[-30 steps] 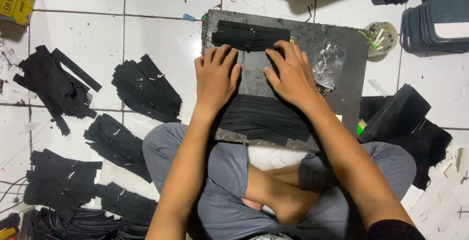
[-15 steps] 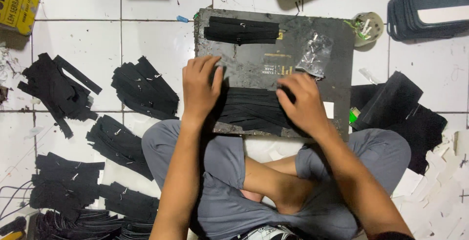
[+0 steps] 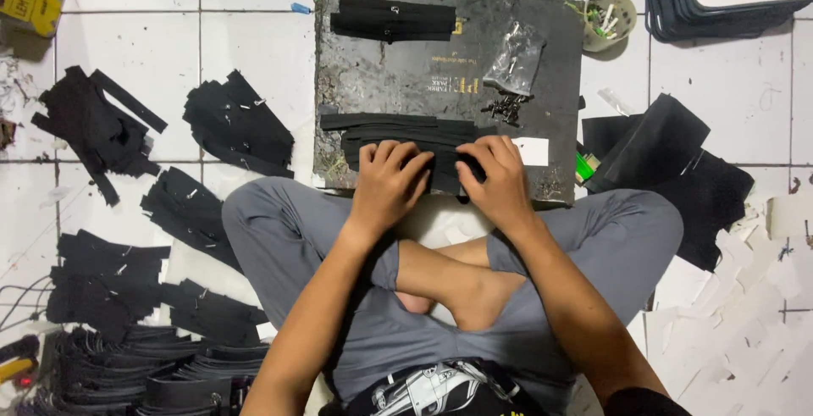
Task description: The person sits cross-legged on the floor and assembles black elastic strap pieces, folding and pressing the ends together by hand. They pick up small metal swivel hooks from the board and attach them to the strap ends, placing finished straps on the pile.
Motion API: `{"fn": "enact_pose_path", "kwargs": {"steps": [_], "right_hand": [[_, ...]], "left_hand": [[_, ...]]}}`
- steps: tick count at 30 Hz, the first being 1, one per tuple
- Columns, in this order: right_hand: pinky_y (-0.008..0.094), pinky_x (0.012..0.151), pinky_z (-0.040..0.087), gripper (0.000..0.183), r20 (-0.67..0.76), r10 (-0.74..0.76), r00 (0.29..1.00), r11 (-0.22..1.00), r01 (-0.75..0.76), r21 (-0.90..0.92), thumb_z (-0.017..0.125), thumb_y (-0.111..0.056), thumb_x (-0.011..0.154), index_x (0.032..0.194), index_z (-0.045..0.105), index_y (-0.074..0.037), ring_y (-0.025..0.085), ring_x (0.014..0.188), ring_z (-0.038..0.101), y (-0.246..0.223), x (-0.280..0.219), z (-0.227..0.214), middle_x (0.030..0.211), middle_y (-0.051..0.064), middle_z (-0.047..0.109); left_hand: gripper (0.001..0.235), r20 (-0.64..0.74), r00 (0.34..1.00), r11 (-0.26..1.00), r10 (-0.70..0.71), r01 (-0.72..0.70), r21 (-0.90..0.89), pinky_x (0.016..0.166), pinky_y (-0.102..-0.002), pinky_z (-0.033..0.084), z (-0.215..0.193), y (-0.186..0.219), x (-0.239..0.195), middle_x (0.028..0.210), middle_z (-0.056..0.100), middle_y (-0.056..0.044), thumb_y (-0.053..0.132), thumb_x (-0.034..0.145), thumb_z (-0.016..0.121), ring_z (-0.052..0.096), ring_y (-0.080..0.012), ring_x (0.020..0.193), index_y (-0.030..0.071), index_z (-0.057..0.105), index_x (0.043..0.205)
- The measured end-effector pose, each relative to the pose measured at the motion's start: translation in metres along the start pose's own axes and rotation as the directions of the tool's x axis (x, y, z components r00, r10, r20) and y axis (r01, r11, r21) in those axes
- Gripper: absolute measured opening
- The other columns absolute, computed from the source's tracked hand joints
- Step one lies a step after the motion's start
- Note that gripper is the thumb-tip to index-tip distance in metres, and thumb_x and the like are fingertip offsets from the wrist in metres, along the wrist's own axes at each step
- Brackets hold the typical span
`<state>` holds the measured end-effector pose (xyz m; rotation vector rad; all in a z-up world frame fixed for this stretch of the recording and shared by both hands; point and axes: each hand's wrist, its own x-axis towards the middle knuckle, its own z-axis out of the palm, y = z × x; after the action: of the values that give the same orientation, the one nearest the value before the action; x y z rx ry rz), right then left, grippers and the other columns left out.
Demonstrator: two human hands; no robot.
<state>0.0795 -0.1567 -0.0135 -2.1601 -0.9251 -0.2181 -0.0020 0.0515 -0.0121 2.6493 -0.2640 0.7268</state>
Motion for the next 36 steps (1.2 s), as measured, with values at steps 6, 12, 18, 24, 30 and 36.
{"fn": "enact_pose_path", "kwargs": {"steps": [6,12,18,24,30,36], "right_hand": [[0.038,0.077,0.046,0.017,0.017,-0.013,1.000,0.999,0.014,-0.041,0.081,-0.014,0.088,0.101,0.072,-0.010,0.028,0.088,0.059,-0.004,-0.010,0.004,0.092,0.005,0.060],[0.037,0.077,0.046,0.009,-0.039,0.078,0.996,0.985,-0.071,0.155,0.077,-0.005,0.091,0.098,0.075,-0.011,0.026,0.085,0.065,-0.016,-0.002,-0.008,0.089,0.004,0.068],[0.036,0.082,0.051,0.006,-0.065,0.289,0.955,0.885,-0.240,0.398,0.077,-0.008,0.094,0.098,0.077,-0.014,0.023,0.090,0.070,-0.015,-0.001,-0.022,0.093,0.004,0.075],[0.021,0.075,0.060,0.038,0.018,0.598,0.801,0.333,-0.268,0.904,0.078,-0.005,0.090,0.125,0.063,-0.003,0.010,0.091,0.066,-0.011,-0.007,-0.017,0.103,0.006,0.067],[0.021,0.077,0.053,0.061,-0.015,0.475,0.880,0.296,-0.144,0.944,0.080,-0.007,0.085,0.138,0.050,-0.003,0.009,0.089,0.063,-0.026,-0.007,-0.038,0.094,0.007,0.065],[0.028,0.079,0.053,0.071,-0.013,0.432,0.902,0.297,-0.129,0.946,0.079,-0.007,0.079,0.141,0.046,0.001,0.021,0.087,0.066,-0.023,-0.016,-0.041,0.089,0.017,0.064]], "left_hand": [[0.036,-0.052,0.998,0.999,-0.020,0.019,-0.027,0.088,-0.039,0.043,0.015,-0.002,-0.011,0.106,0.063,-0.005,0.020,0.088,0.073,0.061,-0.0252,0.099,0.017,0.068,0.124],[0.031,-0.150,0.988,0.996,-0.030,0.018,-0.085,0.087,-0.036,0.043,0.006,0.007,0.001,0.101,0.061,-0.005,0.013,0.091,0.070,0.061,-0.0239,0.096,0.013,0.070,0.121],[0.031,-0.176,0.981,0.988,-0.083,0.058,-0.141,0.088,-0.039,0.045,0.001,0.006,0.003,0.102,0.062,-0.007,0.011,0.090,0.072,0.062,-0.0273,0.098,0.011,0.071,0.121],[0.026,-0.271,0.959,0.973,-0.083,0.020,-0.228,0.085,-0.040,0.046,-0.008,0.010,0.011,0.102,0.063,-0.008,0.011,0.094,0.069,0.063,-0.0291,0.096,0.009,0.072,0.120],[0.024,-0.213,0.966,0.882,-0.147,0.030,-0.470,0.085,-0.041,0.050,-0.021,0.031,0.033,0.102,0.066,-0.009,0.014,0.100,0.063,0.065,-0.0320,0.098,0.009,0.072,0.122],[0.018,0.021,0.997,0.712,-0.074,0.068,-0.699,0.080,-0.040,0.051,-0.016,0.058,0.030,0.099,0.075,-0.009,0.018,0.094,0.075,0.071,-0.0317,0.091,0.010,0.075,0.110]]}}
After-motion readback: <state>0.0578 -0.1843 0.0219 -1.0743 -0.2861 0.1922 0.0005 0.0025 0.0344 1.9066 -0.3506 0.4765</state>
